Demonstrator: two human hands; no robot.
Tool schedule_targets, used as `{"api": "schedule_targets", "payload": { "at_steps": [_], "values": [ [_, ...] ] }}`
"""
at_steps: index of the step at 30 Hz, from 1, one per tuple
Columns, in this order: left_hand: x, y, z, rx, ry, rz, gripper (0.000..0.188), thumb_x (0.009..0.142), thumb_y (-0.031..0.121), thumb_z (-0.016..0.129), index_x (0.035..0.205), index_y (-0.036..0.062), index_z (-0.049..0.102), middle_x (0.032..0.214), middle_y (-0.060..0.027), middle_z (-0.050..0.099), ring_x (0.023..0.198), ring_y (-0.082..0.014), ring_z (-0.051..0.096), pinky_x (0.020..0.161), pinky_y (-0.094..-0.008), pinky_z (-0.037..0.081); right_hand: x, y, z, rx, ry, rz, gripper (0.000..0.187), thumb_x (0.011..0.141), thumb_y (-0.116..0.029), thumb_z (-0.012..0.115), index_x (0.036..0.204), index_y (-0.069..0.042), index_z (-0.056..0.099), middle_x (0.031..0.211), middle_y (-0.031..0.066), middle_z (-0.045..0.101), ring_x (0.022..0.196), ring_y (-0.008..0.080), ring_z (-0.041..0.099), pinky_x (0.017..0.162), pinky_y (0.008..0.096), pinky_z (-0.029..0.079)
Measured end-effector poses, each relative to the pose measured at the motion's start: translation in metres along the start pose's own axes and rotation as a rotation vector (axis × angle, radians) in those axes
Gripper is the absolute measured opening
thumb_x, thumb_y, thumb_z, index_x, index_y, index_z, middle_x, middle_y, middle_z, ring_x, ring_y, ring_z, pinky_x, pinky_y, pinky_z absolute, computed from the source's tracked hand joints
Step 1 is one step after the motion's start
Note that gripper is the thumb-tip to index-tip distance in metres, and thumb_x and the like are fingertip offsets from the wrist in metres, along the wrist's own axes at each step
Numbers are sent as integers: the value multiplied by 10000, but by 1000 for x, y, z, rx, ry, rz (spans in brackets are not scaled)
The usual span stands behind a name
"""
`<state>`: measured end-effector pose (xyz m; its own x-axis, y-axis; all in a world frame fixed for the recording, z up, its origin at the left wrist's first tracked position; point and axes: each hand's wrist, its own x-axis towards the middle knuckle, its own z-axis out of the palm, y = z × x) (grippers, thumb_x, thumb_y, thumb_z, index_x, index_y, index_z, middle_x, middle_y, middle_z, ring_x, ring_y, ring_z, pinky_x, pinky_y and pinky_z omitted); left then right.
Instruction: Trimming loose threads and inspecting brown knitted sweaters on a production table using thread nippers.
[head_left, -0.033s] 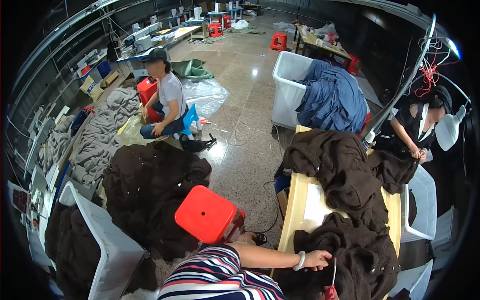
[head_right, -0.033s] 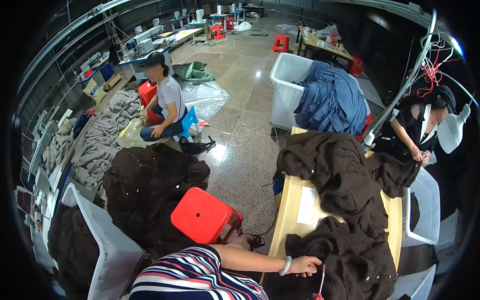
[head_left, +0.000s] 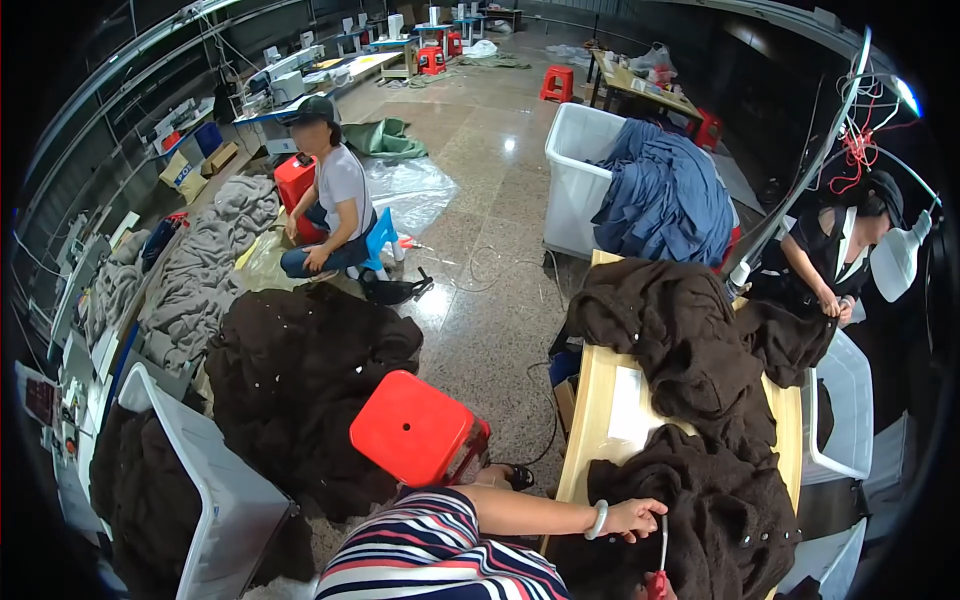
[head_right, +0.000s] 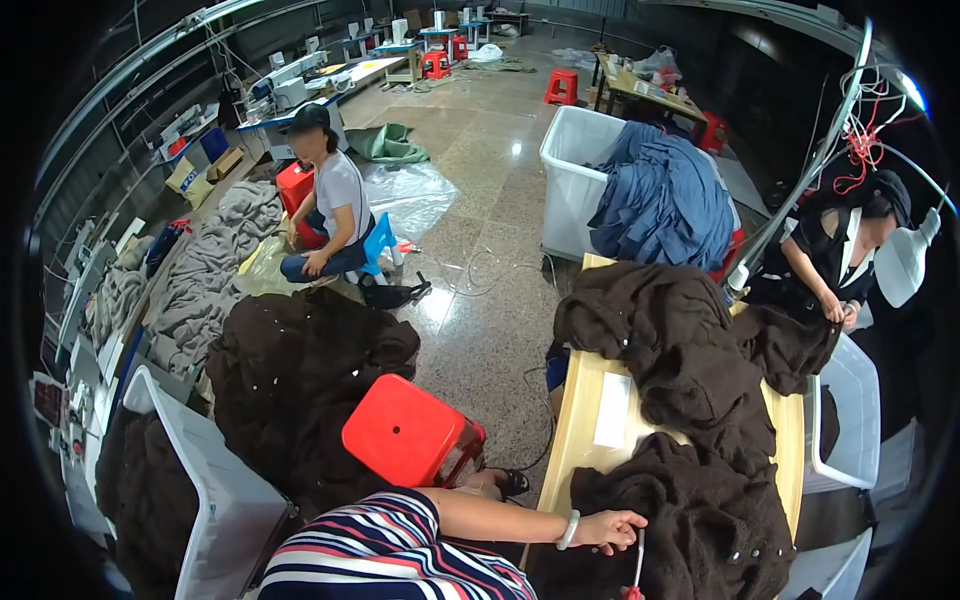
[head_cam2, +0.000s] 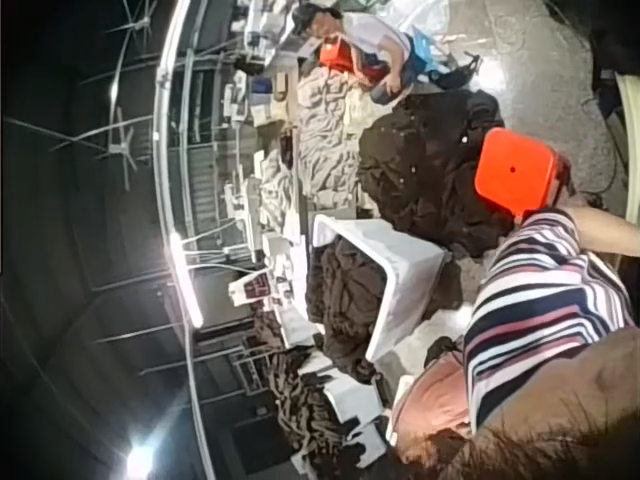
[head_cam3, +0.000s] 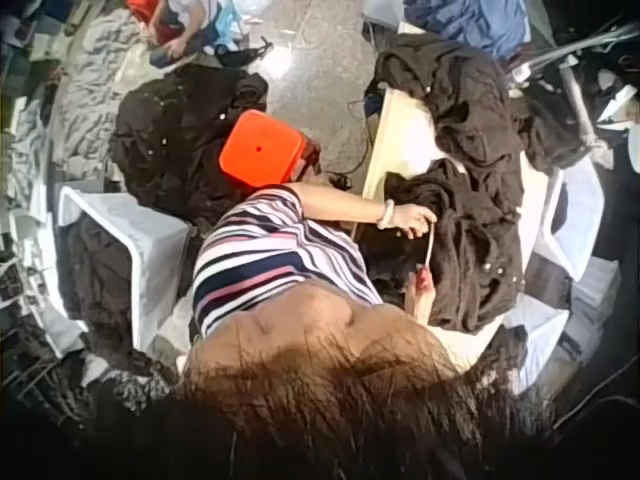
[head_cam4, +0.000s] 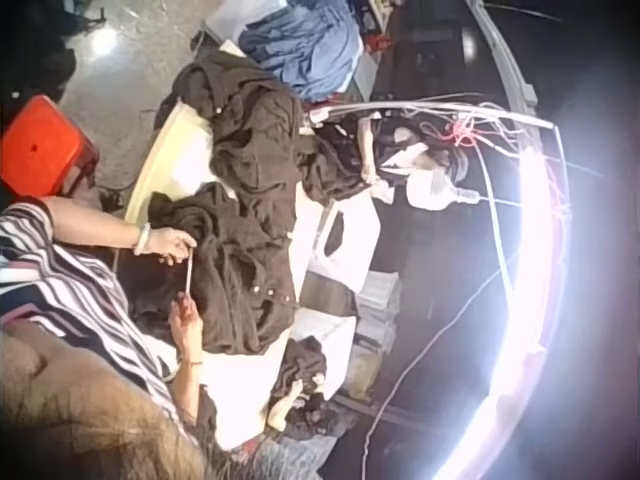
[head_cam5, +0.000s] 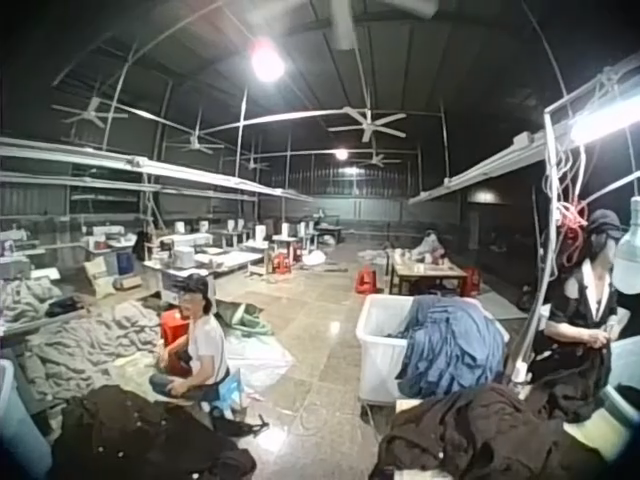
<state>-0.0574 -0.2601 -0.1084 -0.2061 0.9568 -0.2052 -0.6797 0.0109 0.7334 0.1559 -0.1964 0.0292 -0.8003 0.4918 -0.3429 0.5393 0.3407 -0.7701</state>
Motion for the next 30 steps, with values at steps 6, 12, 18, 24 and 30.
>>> {"api": "schedule_targets", "payload": {
  "at_steps": [6,12,18,24,30],
  "values": [
    [-57,32,-6,255,-360,-19,256,894,238,680,1041,28,676,817,-27,673,637,-112,627,542,-255,512,-13,-21,19,283,-316,176,274,946,-64,606,1216,-25,579,715,-19,550,575,72,506,520,218,431],
    [-76,52,-19,711,-523,199,223,896,221,675,908,2,717,644,-49,648,577,-125,591,524,-285,453,-1,-25,23,333,-403,322,255,863,-63,689,1096,22,629,787,118,703,704,218,701,663,304,544],
    [-107,73,-2,782,-276,145,237,870,240,630,828,21,709,657,-113,647,596,-204,618,568,-337,484,0,-8,36,-28,-60,94,412,739,-193,843,1072,-23,669,820,115,714,737,187,703,700,314,561],
    [-106,78,-1,791,-185,-148,260,911,256,624,892,8,700,695,-38,633,661,-87,560,615,-276,454,-8,-16,69,-562,524,-152,776,633,-274,856,1297,-80,504,919,93,569,863,275,565,761,391,392],
    [-91,115,58,540,-501,-503,261,977,215,610,1129,4,639,932,34,630,824,-36,552,753,-211,476,-43,27,64,-356,676,-167,586,636,-135,801,1161,-86,545,930,110,560,873,318,555,778,410,409]
  ]
}}
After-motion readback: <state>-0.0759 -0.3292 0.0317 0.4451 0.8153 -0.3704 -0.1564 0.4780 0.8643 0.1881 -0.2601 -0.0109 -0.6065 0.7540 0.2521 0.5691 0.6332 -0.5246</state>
